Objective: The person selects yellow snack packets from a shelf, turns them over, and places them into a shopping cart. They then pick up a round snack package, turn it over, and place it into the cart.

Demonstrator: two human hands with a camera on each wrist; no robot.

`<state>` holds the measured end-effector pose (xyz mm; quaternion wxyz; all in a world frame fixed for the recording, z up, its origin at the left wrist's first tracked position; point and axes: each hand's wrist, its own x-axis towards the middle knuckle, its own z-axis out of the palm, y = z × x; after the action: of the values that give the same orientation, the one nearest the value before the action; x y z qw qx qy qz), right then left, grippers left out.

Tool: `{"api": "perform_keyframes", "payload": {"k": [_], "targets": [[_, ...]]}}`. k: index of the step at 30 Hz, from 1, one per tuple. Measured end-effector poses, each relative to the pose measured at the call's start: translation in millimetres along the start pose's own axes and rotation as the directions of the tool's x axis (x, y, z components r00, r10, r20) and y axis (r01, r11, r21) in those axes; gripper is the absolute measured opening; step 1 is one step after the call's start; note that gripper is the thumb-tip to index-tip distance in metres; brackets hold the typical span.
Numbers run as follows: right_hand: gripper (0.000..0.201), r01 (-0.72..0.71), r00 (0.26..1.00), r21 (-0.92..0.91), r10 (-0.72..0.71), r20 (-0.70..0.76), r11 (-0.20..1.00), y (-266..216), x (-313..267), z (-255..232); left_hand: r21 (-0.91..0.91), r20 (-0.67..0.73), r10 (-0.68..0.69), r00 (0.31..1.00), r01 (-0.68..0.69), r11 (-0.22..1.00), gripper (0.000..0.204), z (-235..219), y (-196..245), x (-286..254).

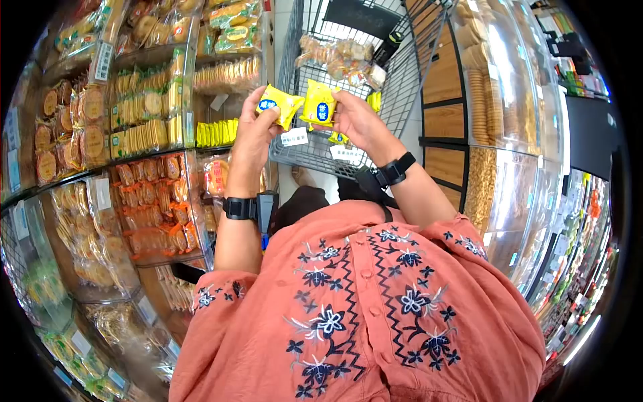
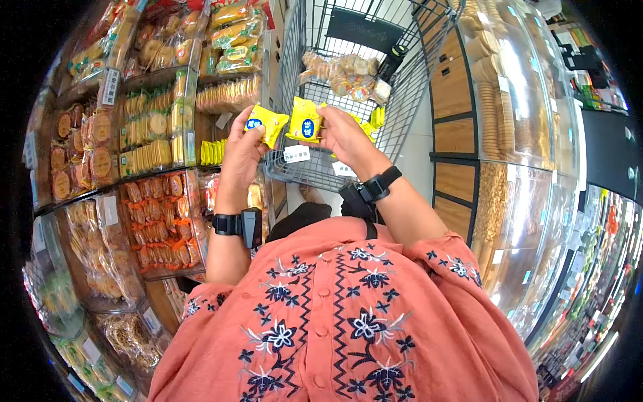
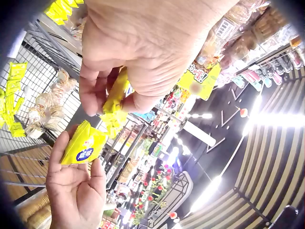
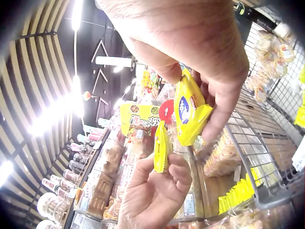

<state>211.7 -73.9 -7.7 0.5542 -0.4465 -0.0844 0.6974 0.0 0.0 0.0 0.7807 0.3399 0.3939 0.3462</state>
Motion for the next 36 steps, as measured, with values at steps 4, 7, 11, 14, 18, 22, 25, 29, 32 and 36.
{"api": "perform_keyframes", "payload": {"k": [4,7,11,14,18,22,25,29,32,36], "targets": [[0.026,0.004,1.0,-0.023,-0.004,-0.008,1.0,0.3,-4.3,3.0,0.034,-0.045,-0.025,0.999,0.027,0.999,0.044,1.3,-2.2,-1.6],[0.024,0.01,0.999,-0.049,-0.011,-0.031,0.999,-0.7,-7.3,2.4,0.023,-0.046,-0.029,0.999,0.03,0.999,0.043,0.3,-8.6,1.0],[0.024,0.025,0.999,-0.047,-0.027,-0.036,0.999,1.8,-9.3,3.2,-0.015,-0.043,-0.044,0.998,0.043,0.999,0.049,-5.9,-10.9,5.0],[0.023,0.016,0.999,-0.032,-0.018,-0.043,0.999,2.1,-11.2,3.3,-0.075,-0.077,-0.025,0.997,0.02,0.997,0.057,5.6,-12.2,2.4],[0.034,0.033,0.999,-0.016,-0.033,-0.036,0.999,8.9,-5.1,-7.6,-0.041,-0.09,-0.042,0.995,0.038,0.998,0.054,20.2,-12.9,-2.9],[0.035,0.041,0.998,0.008,-0.041,-0.044,0.999,12.8,-4.4,-12.2,0.176,-0.032,0.027,0.999,-0.021,0.984,0.047,16.3,-22.0,-0.3],[0.027,0.055,0.997,0.056,-0.052,-0.051,0.997,12.3,-4.0,-16.4,0.353,-0.032,0.055,0.998,-0.04,0.935,0.042,12.6,-29.2,4.3],[0.024,0.078,0.996,0.083,-0.074,-0.051,0.993,7.9,-9.8,-13.9,0.385,-0.101,0.051,0.994,-0.009,0.923,0.038,20.1,-31.8,8.5],[0.025,0.068,0.997,0.101,-0.063,-0.047,0.993,10.1,-6.9,-18.0,0.331,-0.133,0.106,0.985,-0.057,0.942,0.037,28.3,-43.2,18.5],[0.028,0.059,0.997,0.135,-0.05,-0.065,0.989,9.7,-6.1,-28.1,0.193,-0.12,0.038,0.992,-0.014,0.981,0.037,40.3,-62.2,29.5]]}}
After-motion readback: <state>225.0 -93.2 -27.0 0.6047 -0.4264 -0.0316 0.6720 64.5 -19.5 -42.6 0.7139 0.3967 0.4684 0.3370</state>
